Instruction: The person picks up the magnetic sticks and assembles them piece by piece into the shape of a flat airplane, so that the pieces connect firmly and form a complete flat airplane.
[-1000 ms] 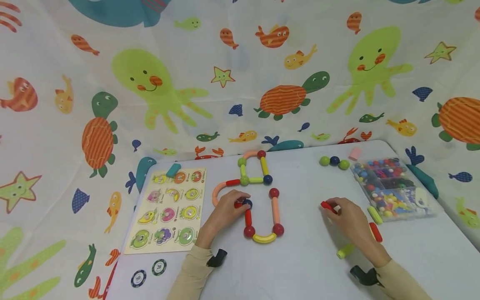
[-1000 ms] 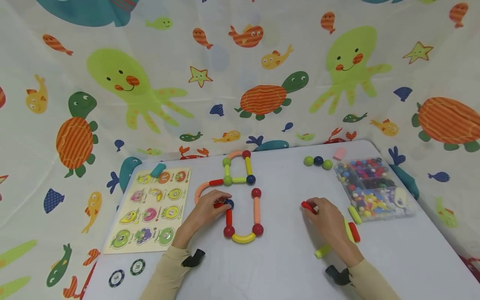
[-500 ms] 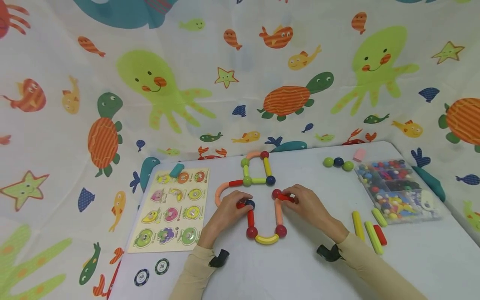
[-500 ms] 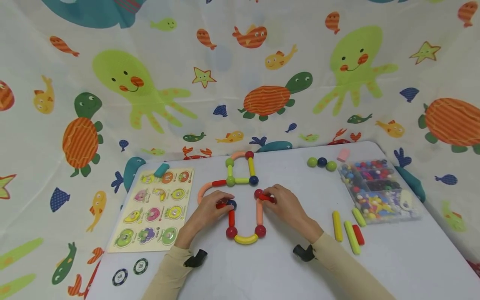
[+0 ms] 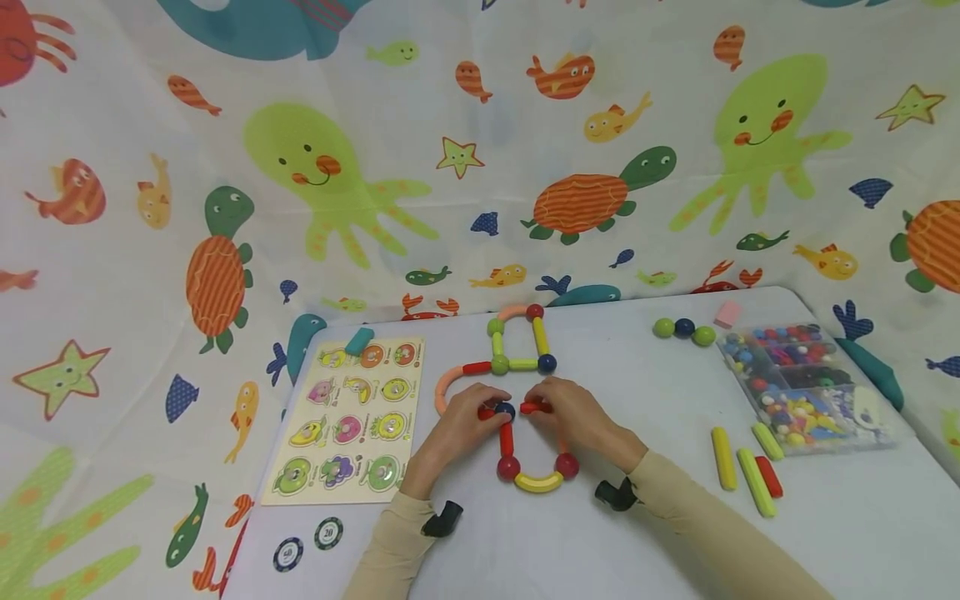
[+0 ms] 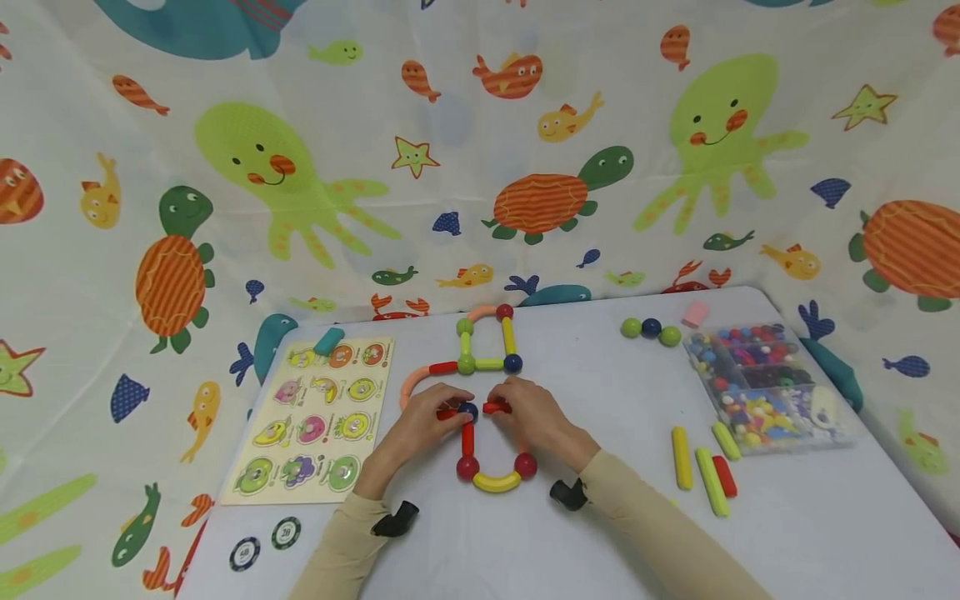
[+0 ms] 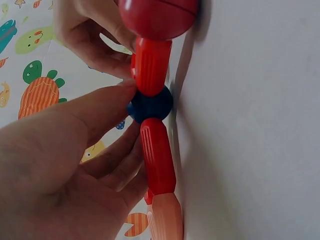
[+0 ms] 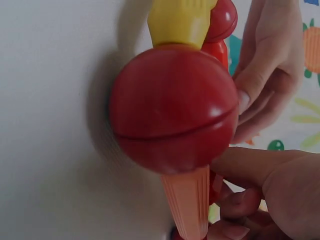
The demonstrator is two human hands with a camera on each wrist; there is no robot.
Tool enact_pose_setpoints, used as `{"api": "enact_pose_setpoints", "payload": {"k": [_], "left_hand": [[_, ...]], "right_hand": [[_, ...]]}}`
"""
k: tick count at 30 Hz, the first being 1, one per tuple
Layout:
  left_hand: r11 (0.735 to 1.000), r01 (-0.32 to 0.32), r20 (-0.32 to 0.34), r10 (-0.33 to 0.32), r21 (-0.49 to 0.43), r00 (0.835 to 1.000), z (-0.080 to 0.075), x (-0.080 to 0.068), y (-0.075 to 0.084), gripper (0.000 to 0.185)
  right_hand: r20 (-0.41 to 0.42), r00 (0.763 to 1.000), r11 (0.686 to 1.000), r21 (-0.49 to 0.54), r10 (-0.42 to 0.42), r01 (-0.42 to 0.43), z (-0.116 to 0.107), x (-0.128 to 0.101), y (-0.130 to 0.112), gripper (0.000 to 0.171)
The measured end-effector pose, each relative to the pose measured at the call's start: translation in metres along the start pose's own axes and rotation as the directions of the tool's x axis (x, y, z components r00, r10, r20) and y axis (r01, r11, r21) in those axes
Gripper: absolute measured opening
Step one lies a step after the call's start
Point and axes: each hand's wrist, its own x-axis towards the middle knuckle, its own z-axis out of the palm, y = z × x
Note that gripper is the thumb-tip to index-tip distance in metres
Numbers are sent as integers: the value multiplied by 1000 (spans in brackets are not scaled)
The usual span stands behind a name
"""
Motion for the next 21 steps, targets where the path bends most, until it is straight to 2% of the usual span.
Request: {"api": "enact_pose_setpoints", "payload": {"k": [7, 13, 16, 21], "left_hand": [[1000, 0, 2, 0, -25, 1000, 1, 0, 0, 38], [1000, -25, -1, 25, -8, 1000, 2, 3, 2, 38], [999, -39, -1, 39, 6, 999, 5, 5, 2, 36], [1000, -21, 23, 20, 18, 1000, 11, 9, 4, 35]], "right_hand": [[35, 999, 999, -38, 11, -9, 6, 3, -4, 26], [3, 999, 998, -56, -39, 39, 5, 2, -5, 25], [-9, 999, 998, -38, -46, 46, 4, 1, -4, 26], [-59, 998, 1000, 27, 9, -7, -3, -1, 1, 26]]}}
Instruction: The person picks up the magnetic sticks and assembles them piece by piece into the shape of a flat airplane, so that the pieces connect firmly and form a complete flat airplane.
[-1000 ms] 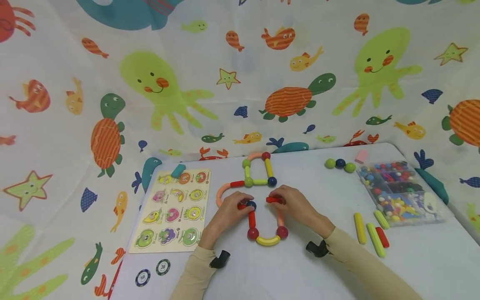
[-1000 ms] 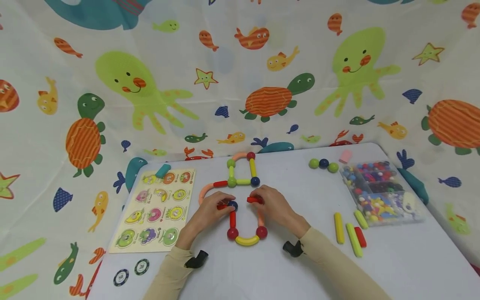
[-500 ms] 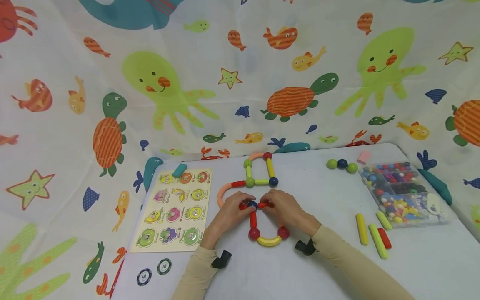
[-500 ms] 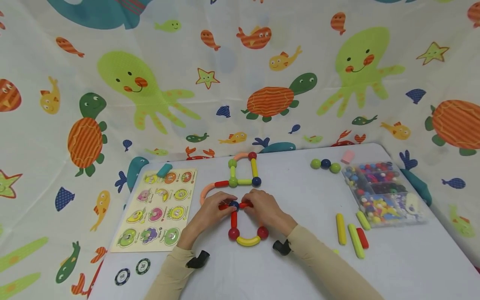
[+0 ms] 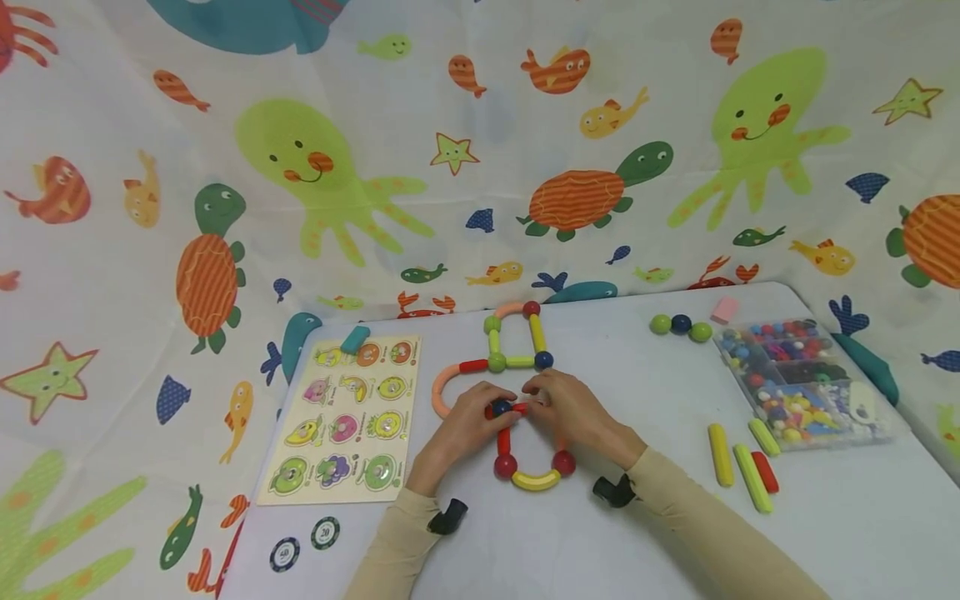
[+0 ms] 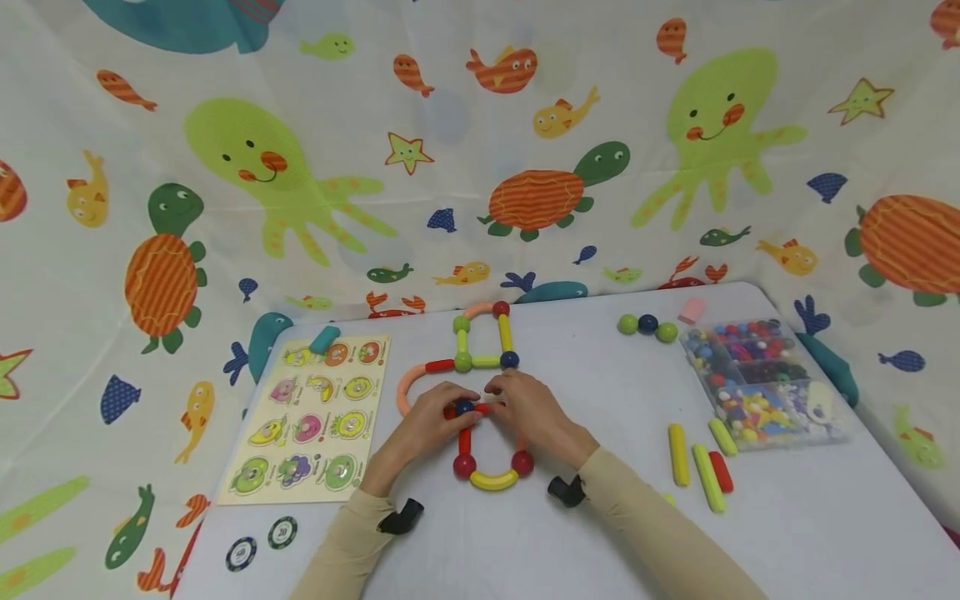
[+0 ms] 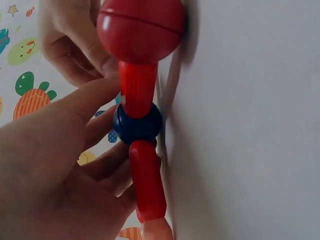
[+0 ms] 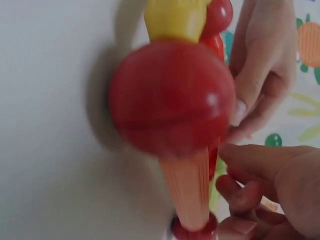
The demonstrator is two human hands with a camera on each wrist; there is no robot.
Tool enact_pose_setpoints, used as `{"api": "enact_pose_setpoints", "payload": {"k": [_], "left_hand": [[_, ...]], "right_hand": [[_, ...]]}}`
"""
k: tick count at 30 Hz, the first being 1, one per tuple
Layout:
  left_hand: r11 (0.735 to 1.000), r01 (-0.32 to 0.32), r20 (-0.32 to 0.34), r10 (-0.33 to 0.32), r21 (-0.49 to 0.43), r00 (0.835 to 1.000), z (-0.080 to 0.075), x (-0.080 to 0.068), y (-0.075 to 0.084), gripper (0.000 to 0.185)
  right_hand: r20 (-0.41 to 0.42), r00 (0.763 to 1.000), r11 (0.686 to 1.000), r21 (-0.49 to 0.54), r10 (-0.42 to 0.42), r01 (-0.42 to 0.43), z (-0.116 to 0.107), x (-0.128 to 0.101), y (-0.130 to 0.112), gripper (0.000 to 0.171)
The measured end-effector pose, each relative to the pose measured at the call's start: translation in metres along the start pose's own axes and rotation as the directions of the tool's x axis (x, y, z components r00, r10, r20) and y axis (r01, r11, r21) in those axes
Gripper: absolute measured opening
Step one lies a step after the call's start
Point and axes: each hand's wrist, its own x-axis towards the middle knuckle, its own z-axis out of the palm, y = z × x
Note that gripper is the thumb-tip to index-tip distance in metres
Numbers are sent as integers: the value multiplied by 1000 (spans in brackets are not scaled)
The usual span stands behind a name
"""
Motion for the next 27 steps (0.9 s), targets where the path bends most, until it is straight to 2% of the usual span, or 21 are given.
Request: {"api": "enact_pose_setpoints", "payload": {"k": [6, 9, 12, 16, 27], "left_hand": [[997, 22, 32, -24, 68, 999, 7, 4, 5, 35], [994, 32, 31, -36, 101, 999, 10, 5, 7, 33], [993, 48, 23, -51, 111, 998, 12, 5, 9, 31], [991, 53, 12, -54, 126, 998, 12, 5, 10, 30], [991, 43, -8, -42, 129, 999, 13, 3, 9, 29]], "right_hand": [[-143, 987, 996, 62, 74, -66, -11, 1, 14, 24], [-176, 977, 992, 69, 117, -107, -12, 0, 21, 23], [-153, 976, 987, 69, 153, -144, -11, -2, 26, 26], [-110, 981, 985, 75, 162, -154, -9, -5, 29, 30], [-101, 984, 986, 89, 149, -140, -4, -16, 24, 28]]}}
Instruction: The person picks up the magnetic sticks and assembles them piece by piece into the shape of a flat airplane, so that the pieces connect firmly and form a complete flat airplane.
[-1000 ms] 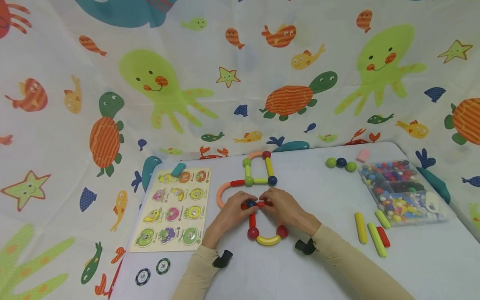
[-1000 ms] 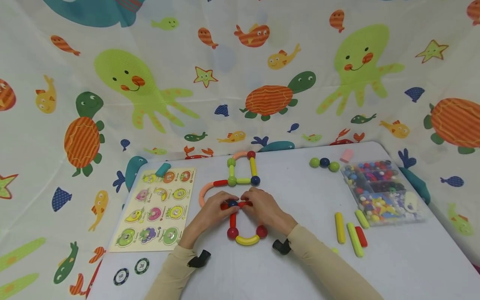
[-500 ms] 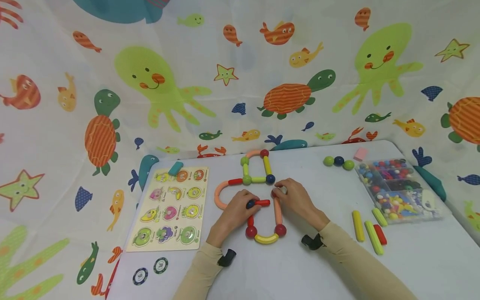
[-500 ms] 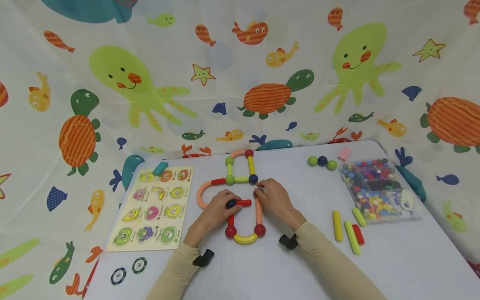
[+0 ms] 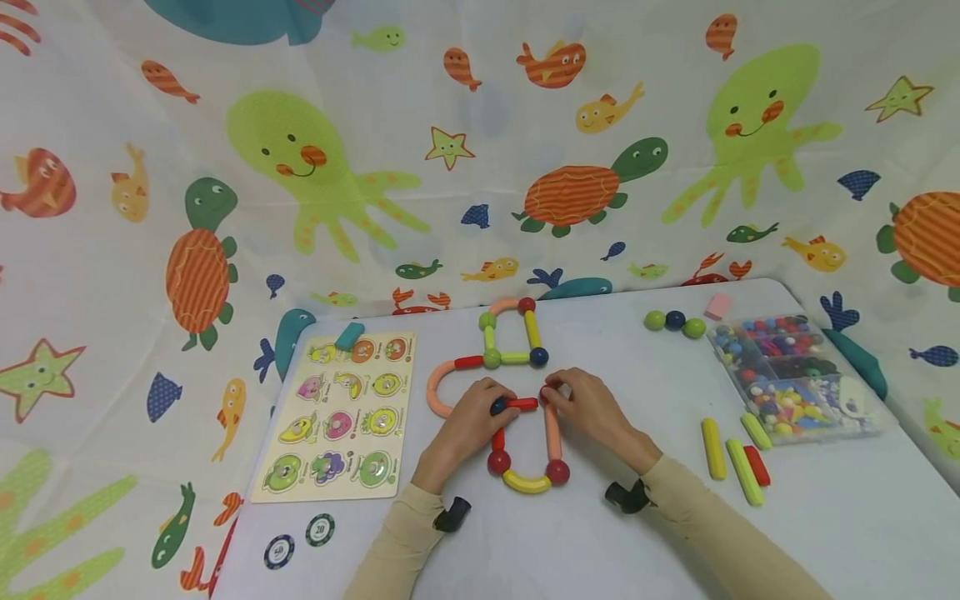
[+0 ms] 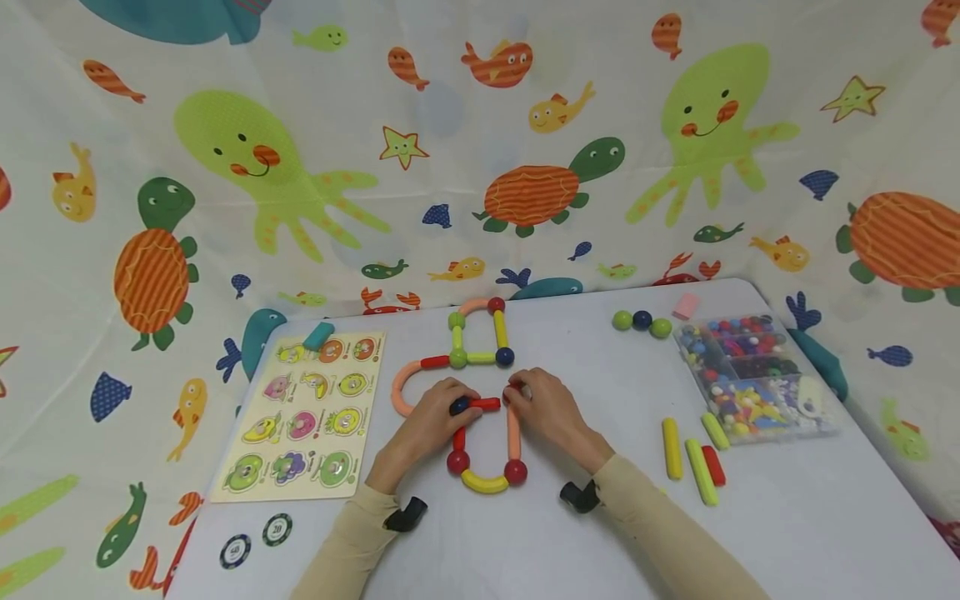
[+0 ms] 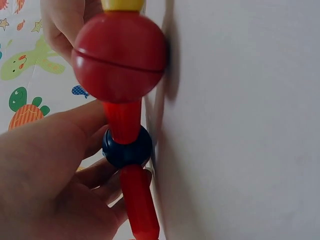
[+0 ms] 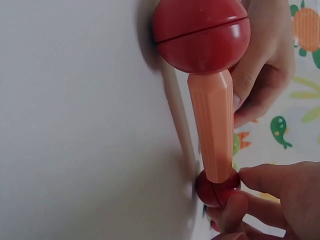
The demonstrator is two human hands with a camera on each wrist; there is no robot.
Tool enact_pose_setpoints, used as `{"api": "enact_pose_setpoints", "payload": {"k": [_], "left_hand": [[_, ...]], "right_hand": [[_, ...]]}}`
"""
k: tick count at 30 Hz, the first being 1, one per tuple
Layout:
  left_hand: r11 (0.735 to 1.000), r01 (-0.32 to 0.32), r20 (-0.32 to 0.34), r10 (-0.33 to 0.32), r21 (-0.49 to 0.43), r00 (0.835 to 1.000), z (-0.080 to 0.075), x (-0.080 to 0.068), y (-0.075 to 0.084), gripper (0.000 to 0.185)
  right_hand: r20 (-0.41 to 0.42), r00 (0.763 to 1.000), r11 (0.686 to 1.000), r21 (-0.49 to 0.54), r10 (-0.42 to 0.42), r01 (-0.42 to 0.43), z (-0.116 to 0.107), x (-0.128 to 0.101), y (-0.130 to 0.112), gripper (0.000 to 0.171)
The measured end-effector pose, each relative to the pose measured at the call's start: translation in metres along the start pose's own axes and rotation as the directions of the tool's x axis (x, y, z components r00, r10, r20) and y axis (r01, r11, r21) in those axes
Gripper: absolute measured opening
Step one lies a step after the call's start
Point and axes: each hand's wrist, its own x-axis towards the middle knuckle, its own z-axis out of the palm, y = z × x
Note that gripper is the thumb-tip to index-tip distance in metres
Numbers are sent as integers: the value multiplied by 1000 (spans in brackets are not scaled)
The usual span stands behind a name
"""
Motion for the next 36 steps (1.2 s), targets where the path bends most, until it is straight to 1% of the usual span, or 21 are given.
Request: {"api": "enact_pose_setpoints", "payload": {"k": [5, 11, 17, 22, 26, 29, 34, 36], "left_hand": [[1000, -15, -12, 15, 11, 1000, 1, 1, 0, 25], [1000, -15, -11, 15, -1, 1000, 0, 1, 0, 26], [1000, -3, -1, 3, -17, 1000, 0, 0, -1, 28], [999, 16, -1, -16, -34, 1000, -1, -1, -2, 29], [999, 18, 1, -18, -38, 1000, -2, -2, -3, 29], [999, 18, 4, -18, -41, 1000, -2, -2, -3, 30], [999, 18, 13, -18, -48, 1000, -2, -1, -3, 30], [999, 20, 15, -19, -48, 1000, -2, 0, -3, 30]], "right_hand": [[6, 999, 999, 13, -35, 35, 2, -6, 0, 28], [-18, 998, 998, 14, -54, 54, 0, -9, 0, 27], [-13, 1000, 1000, 1, -25, 25, -6, -11, 2, 29], [-25, 1000, 1000, 1, 14, -14, -20, -20, 10, 30], [-71, 997, 999, -10, 33, -34, -35, -32, 25, 29], [-123, 992, 999, -19, 41, -43, -47, -46, 40, 27], [-218, 975, 997, -48, 46, -58, -67, -74, 63, 23], [-251, 966, 995, -59, 61, -78, -73, -86, 70, 22]]}}
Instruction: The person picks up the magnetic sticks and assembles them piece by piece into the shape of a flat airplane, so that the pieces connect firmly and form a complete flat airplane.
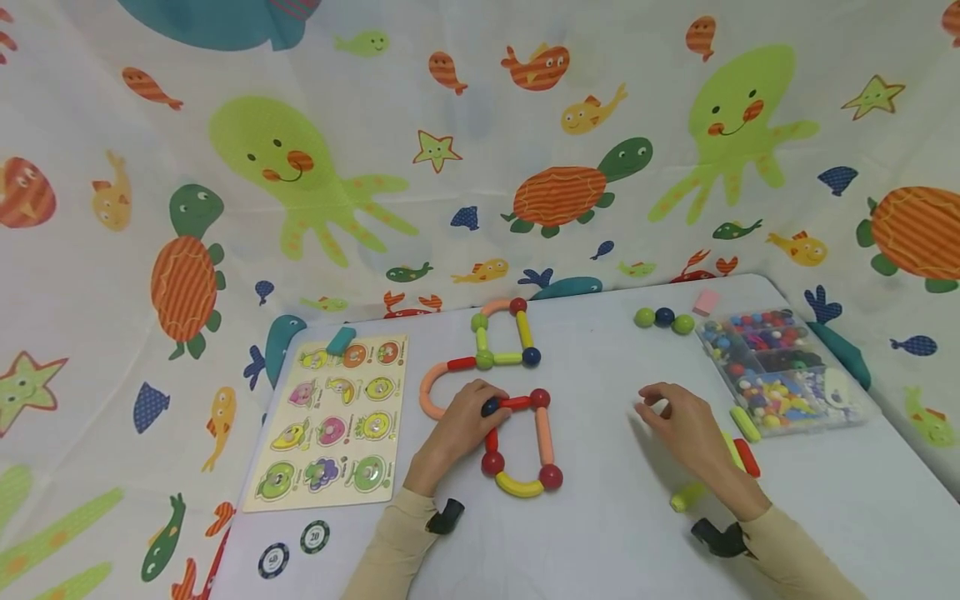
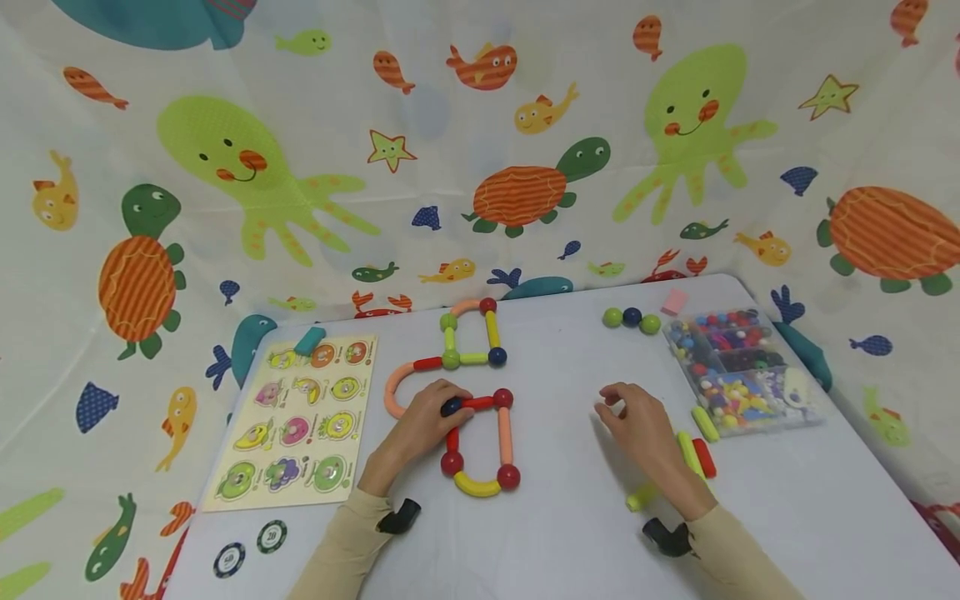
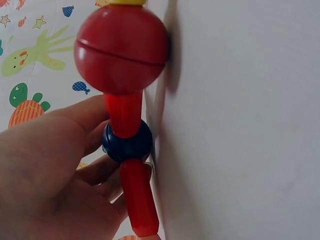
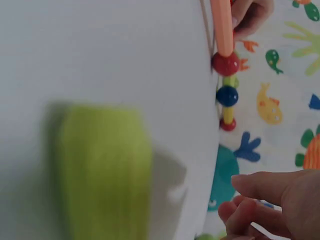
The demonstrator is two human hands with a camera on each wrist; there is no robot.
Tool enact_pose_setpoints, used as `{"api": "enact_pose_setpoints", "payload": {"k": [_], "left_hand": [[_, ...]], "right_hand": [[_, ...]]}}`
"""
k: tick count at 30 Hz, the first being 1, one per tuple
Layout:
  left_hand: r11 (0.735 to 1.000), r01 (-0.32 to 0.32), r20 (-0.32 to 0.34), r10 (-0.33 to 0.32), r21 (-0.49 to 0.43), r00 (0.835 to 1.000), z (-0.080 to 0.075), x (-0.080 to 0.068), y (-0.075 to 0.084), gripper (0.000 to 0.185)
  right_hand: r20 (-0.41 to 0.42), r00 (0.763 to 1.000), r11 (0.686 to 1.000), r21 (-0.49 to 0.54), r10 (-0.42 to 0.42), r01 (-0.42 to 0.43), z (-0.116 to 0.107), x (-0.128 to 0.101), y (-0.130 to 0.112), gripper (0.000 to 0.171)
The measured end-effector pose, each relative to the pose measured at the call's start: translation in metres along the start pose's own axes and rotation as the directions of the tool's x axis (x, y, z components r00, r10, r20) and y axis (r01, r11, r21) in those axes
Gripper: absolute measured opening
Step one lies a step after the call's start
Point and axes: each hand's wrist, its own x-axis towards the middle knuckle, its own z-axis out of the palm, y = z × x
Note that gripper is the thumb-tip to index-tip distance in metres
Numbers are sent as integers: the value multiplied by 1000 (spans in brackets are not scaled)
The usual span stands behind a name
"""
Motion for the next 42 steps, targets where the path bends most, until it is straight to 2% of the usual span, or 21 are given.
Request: {"api": "enact_pose_setpoints", "payload": {"k": [6, 9, 14, 19, 26, 29, 33, 39, 42], "left_hand": [[1000, 9, 0, -9, 1, 1000, -1, 0, -1, 30], [1000, 3, 3, -3, -2, 1000, 0, 0, -1, 30], [1000, 0, -1, 0, -5, 1000, 0, 0, -2, 30], [1000, 11, -6, -11, -2, 1000, -1, 1, -2, 31], [1000, 4, -2, -4, -11, 1000, 0, 0, -2, 30], [1000, 0, -1, 0, -7, 1000, 0, 1, -2, 30], [1000, -5, -6, 5, -5, 1000, -2, 2, -3, 30], [1000, -3, 0, 3, -16, 1000, -1, 0, -2, 29], [1000, -1, 5, 1, -21, 1000, 0, -1, -2, 30]], "right_hand": [[-80, 995, 995, -74, 53, -59, -22, -26, 14, 22], [-82, 992, 989, -102, 97, -105, -30, -36, 18, 23], [1, 978, 967, -152, 209, -207, -40, -46, 24, 30], [89, 944, 936, -183, 319, -299, -42, -46, 29, 35], [135, 914, 905, -252, 383, -342, -43, -44, 29, 41], [126, 919, 904, -271, 373, -330, -41, -43, 28, 40], [99, 944, 925, -253, 315, -282, -35, -40, 27, 37], [45, 984, 970, -179, 174, -163, -21, -26, 17, 32], [27, 994, 983, -153, 107, -101, -13, -11, 9, 29]]}}
